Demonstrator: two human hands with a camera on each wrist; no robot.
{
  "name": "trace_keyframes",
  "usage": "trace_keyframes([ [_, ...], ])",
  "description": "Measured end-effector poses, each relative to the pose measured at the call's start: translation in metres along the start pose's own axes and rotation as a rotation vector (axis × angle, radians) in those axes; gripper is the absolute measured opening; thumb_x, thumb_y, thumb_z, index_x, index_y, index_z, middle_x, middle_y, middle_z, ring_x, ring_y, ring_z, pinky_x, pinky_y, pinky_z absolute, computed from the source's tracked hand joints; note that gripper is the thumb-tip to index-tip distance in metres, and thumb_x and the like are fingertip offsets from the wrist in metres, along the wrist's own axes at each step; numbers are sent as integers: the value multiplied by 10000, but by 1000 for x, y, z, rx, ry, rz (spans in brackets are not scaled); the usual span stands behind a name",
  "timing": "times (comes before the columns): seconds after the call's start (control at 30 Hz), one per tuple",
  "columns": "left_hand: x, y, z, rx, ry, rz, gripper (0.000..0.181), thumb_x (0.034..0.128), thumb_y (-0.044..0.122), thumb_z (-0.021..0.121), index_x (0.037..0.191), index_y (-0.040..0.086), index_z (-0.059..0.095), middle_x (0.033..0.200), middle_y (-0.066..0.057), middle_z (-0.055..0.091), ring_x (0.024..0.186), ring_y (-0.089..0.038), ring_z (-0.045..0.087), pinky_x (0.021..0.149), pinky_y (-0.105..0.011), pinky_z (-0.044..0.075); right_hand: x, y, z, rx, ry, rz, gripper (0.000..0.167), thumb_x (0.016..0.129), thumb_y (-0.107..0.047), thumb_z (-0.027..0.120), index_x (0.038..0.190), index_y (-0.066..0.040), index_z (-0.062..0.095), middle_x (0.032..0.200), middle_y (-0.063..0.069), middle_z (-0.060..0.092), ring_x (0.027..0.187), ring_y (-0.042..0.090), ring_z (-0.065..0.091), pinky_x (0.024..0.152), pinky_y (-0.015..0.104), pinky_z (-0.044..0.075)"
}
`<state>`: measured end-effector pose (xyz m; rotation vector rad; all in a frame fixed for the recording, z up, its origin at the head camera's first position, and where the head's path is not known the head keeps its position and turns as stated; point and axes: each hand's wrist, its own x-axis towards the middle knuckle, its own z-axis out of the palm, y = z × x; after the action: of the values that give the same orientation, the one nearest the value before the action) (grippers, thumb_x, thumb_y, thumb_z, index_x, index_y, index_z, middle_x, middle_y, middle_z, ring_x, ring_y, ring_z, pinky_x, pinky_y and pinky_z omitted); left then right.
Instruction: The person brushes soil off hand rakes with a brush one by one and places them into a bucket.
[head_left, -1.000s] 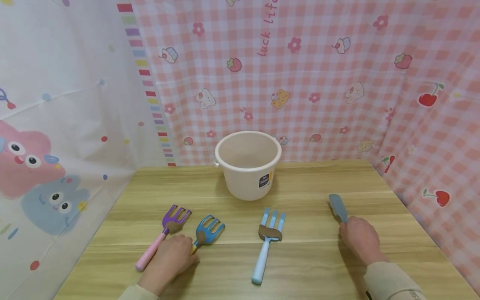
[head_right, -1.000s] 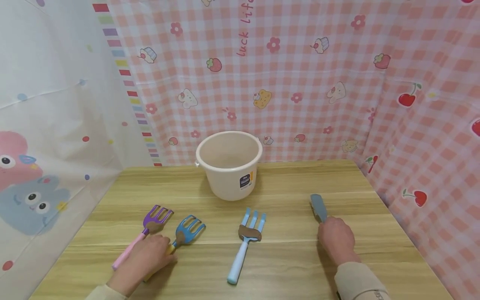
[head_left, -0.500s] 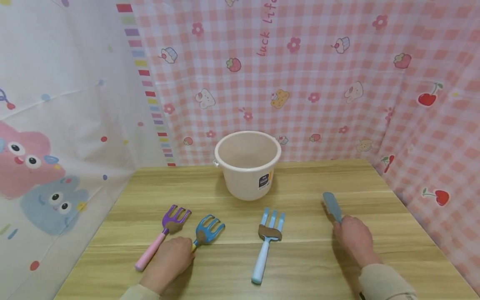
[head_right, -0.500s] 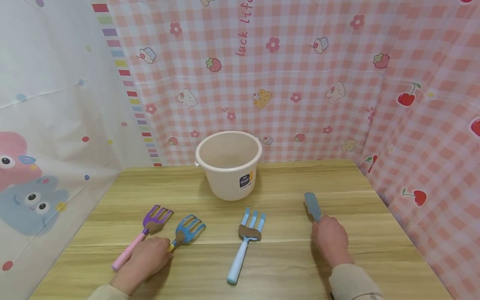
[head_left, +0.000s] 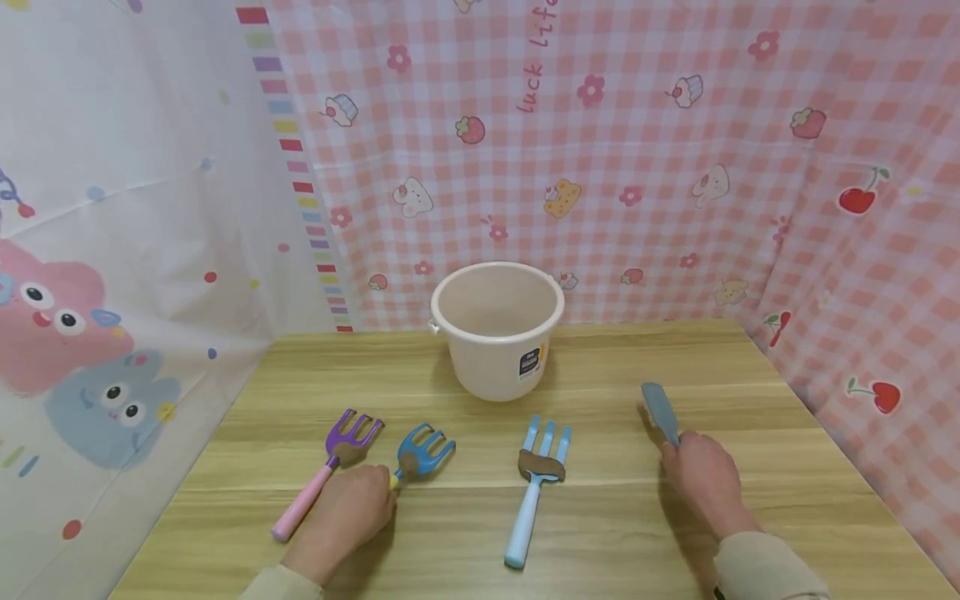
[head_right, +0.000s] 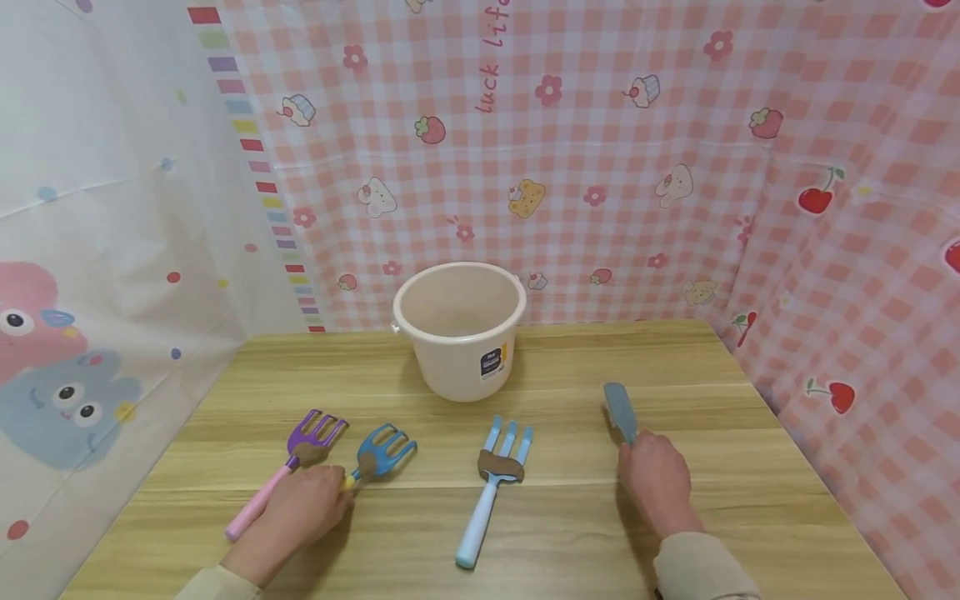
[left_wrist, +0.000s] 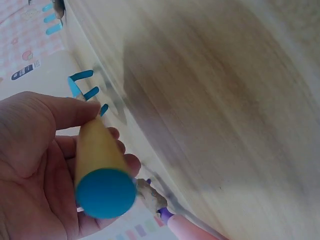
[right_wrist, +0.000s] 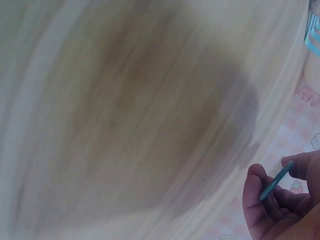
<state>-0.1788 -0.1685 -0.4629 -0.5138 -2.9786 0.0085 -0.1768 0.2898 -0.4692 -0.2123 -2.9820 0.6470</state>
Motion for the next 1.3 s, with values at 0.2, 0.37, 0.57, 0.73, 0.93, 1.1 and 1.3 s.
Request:
trace_keyframes([
  [0.2, 1, 2, 1, 5, 87, 34, 303, 854, 220, 715, 686, 73, 510, 584, -30, 457, 486, -205, 492, 441, -381, 452, -3, -4, 1, 38, 13, 0, 263, 954, -160, 490, 751, 4, 527, 652, 87, 505, 581, 255, 493, 516, 407, 432],
  [0.37, 3, 5, 0, -32, 70, 18, 294, 879, 208, 680, 682, 73, 509, 580, -31, 454, 486, -204, 482, 432, -373, 440, -6, -9, 3, 54, 19, 15, 258, 956, -175, 509, 791, 19, 552, 659, 93, 530, 584, 262, 507, 526, 418, 440],
  [0.57, 6, 9, -2, -80, 26, -20, 248, 893, 180, 640, 713, 73, 508, 582, -27, 443, 482, -186, 456, 409, -347, 415, -10, -15, 4, 78, 5, 45, 251, 956, -183, 502, 850, 34, 568, 676, 90, 543, 589, 251, 508, 511, 380, 414],
  [0.73, 9, 13, -1, -120, 52, -12, 211, 881, 136, 616, 721, 73, 495, 575, -35, 443, 475, -195, 453, 402, -347, 421, -17, -19, 6, 113, 5, 52, 265, 965, -176, 523, 923, 79, 580, 684, 92, 548, 580, 236, 505, 495, 354, 409],
  [0.93, 10, 16, 0, -109, 92, -3, 199, 884, 145, 626, 747, 69, 503, 578, -33, 454, 470, -194, 460, 400, -343, 424, -24, -24, 7, 124, 35, 70, 296, 963, -185, 542, 977, 105, 601, 713, 113, 590, 607, 255, 531, 514, 379, 432],
  [1.1, 11, 18, 1, -82, 109, -1, 192, 899, 193, 667, 822, 65, 545, 597, -14, 479, 489, -173, 482, 408, -322, 425, -28, -30, 6, 133, 55, 63, 284, 960, -194, 554, 969, 83, 615, 708, 101, 592, 612, 256, 529, 517, 387, 426],
  [1.3, 13, 22, 0, -122, 126, 4, 187, 914, 207, 675, 851, 80, 554, 612, 5, 490, 497, -157, 485, 425, -317, 422, -32, -39, 6, 134, 77, 41, 284, 957, -166, 551, 1040, 98, 615, 720, 98, 599, 616, 246, 531, 524, 378, 424],
])
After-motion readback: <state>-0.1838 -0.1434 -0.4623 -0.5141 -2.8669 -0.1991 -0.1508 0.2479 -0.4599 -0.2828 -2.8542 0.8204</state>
